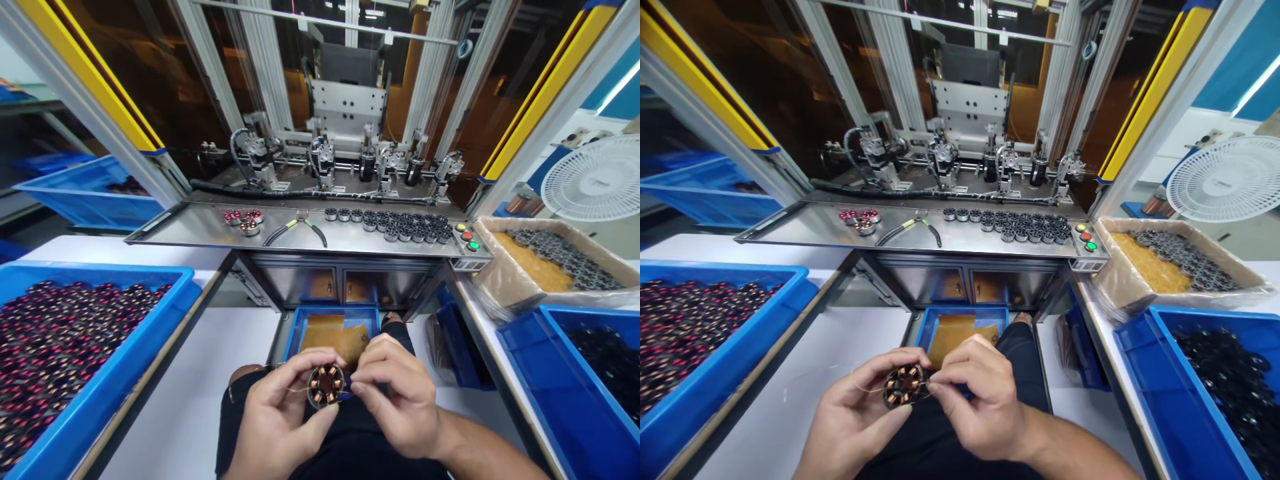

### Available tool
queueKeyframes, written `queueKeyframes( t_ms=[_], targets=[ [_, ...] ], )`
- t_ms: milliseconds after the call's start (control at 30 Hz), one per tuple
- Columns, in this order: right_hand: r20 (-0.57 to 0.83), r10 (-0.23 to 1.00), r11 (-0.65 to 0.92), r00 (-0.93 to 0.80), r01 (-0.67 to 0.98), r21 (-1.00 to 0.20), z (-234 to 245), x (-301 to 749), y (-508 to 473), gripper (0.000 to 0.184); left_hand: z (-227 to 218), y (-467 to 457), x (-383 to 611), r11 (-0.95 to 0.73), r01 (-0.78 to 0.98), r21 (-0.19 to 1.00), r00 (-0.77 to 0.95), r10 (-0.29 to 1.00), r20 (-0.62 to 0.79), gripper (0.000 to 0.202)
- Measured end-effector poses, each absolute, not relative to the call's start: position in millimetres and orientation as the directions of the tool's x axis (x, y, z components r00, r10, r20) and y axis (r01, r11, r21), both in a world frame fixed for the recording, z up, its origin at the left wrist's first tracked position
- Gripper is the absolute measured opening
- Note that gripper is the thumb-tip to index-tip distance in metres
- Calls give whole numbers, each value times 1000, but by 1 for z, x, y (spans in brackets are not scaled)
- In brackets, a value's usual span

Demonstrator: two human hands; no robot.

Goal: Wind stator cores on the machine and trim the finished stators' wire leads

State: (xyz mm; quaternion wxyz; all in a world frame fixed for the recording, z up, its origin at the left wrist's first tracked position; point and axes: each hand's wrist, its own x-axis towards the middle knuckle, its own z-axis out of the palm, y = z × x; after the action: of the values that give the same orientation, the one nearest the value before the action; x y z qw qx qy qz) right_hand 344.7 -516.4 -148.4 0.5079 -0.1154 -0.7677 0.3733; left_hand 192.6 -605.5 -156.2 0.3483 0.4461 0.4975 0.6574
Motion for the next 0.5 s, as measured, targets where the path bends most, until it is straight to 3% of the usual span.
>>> queueKeyframes(
  t_ms=[233, 333, 500],
  targets=[
    [609, 695, 571, -383, -221, -791, -150, 344, -537, 10, -161, -606, 200, -379, 284, 881, -437, 767, 471, 47],
    [605, 710, 556, -359, -242, -795, -151, 340, -542, 8, -159, -605, 202, -419, 331, 846, -430, 731, 530, 50],
    [637, 656, 570, -405, -289, -770, -154, 342, -535, 6, -153, -605, 198, -368, 229, 901, -424, 796, 433, 47]
  ],
)
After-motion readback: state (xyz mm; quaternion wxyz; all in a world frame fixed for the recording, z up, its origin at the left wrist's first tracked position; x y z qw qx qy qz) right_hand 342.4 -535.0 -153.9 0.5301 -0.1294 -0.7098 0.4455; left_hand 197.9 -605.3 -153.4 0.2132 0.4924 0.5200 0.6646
